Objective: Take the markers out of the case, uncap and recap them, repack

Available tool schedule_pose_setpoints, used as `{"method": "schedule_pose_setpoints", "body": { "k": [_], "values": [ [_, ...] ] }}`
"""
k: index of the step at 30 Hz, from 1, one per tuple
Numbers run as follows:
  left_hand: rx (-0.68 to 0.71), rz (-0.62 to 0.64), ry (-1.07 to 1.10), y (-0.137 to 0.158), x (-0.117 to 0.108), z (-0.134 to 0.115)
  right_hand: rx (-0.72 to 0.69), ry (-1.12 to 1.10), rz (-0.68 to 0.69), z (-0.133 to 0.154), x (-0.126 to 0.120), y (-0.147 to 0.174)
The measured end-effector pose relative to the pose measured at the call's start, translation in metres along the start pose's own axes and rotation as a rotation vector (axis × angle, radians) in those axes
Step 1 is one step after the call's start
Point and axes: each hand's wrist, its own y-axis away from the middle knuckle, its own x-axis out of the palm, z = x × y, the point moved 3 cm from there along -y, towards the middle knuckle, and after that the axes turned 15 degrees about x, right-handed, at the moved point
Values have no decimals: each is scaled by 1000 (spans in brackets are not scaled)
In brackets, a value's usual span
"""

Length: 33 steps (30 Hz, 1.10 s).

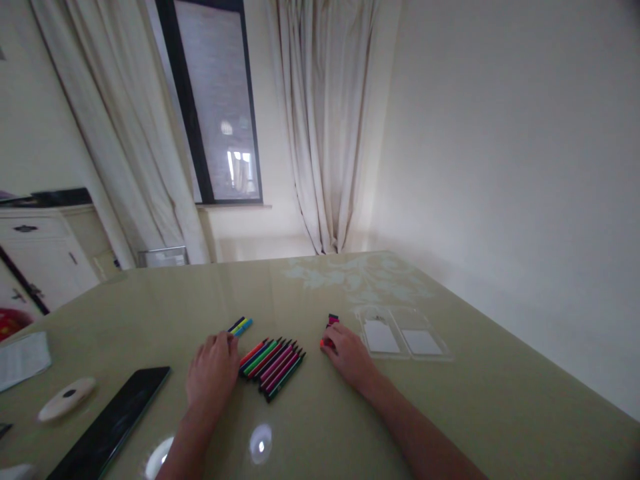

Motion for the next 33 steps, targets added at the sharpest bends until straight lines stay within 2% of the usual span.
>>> {"method": "schedule_pose_setpoints", "body": {
  "k": [4, 10, 19, 22, 26, 29, 33],
  "values": [
    [-43, 26, 4, 2, 3, 12, 8, 6, -20, -2, -1, -2],
    [-91, 27, 43, 0, 5, 13, 7, -16, -58, -2, -4, 0],
    [-91, 23, 27, -1, 3, 21, -26, -90, -108, 5, -11, 5],
    [14, -52, 86, -6, 0, 2, -51, -152, -160, 8, -15, 7],
    [357, -190, 402, -7, -8, -51, -156, -242, -191, 12, -20, 11],
    [480, -173, 491, 1, -12, -80, -225, -270, -170, 16, -20, 14],
    [572, -131, 443, 13, -17, -98, -276, -303, -129, 21, -14, 17]
  ]
}}
